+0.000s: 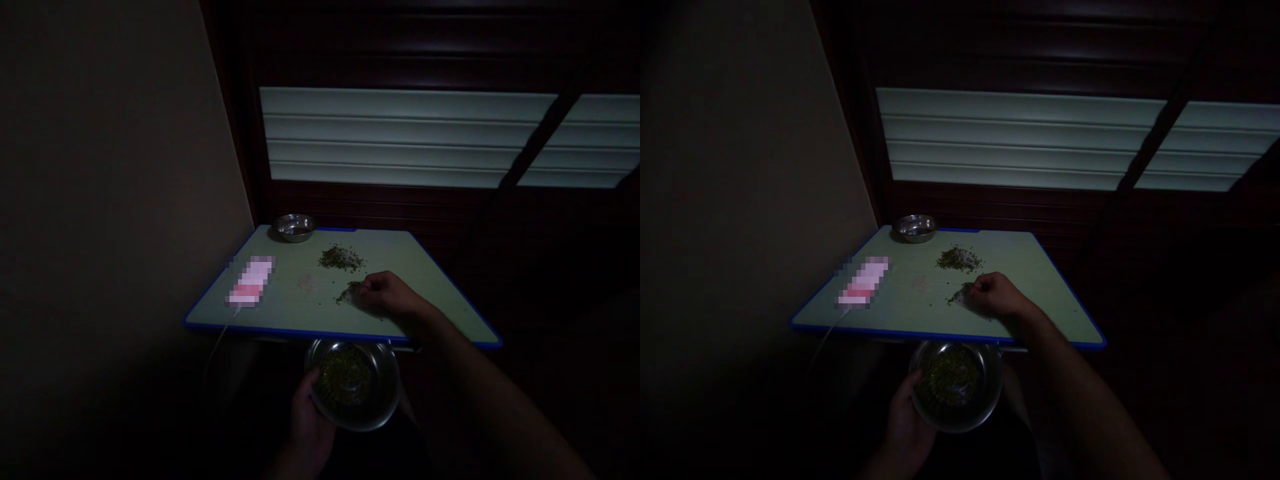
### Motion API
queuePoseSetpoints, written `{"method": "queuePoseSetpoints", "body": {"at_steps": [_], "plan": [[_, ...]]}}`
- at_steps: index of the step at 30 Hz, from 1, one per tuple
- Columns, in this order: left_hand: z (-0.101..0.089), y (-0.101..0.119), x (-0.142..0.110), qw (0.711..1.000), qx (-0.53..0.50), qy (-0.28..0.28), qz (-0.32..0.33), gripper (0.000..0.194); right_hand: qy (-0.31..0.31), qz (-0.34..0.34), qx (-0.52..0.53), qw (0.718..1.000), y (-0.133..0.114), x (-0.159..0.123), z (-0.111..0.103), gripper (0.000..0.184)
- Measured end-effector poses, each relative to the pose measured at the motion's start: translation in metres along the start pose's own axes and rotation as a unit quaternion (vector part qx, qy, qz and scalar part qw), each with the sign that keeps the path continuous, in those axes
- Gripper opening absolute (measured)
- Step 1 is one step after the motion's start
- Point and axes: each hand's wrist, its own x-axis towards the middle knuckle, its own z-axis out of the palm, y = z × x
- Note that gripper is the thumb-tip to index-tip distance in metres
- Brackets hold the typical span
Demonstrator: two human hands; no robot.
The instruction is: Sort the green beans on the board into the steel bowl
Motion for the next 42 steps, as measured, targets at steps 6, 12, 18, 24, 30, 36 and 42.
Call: {"method": "queuePoseSetpoints", "body": {"at_steps": [6, 12, 18, 24, 30, 36, 42], "plan": [[-0.001, 0.0, 0.001, 1.0, -0.005, -0.008, 0.004, 0.022, 0.01, -0.005, -0.033, 0.999, 0.004, 0.006, 0.002, 0.02], [-0.001, 0.0, 0.001, 1.0, 0.001, -0.003, 0.011, 0.021, 0.074, -0.028, -0.085, 0.993, 0.01, 0.013, 0.004, 0.02], [-0.002, 0.003, 0.0, 1.0, 0.002, -0.014, 0.015, 0.022, 0.069, -0.058, -0.074, 0.993, 0.01, 0.012, 0.004, 0.02], [-0.004, 0.003, -0.001, 1.0, 0.007, -0.018, 0.017, 0.023, 0.057, -0.056, -0.057, 0.995, 0.009, 0.01, 0.007, 0.018], [-0.004, 0.004, 0.002, 1.0, 0.001, -0.012, 0.019, 0.02, 0.05, -0.057, -0.056, 0.996, 0.01, 0.008, 0.008, 0.017], [-0.003, 0.004, 0.001, 1.0, 0.002, -0.005, 0.016, 0.027, 0.041, -0.053, -0.053, 0.996, 0.004, 0.005, 0.011, 0.016], [-0.003, 0.004, 0.0, 1.0, 0.009, -0.012, 0.02, 0.032, 0.044, -0.06, -0.057, 0.996, 0.004, 0.005, 0.011, 0.015]]}}
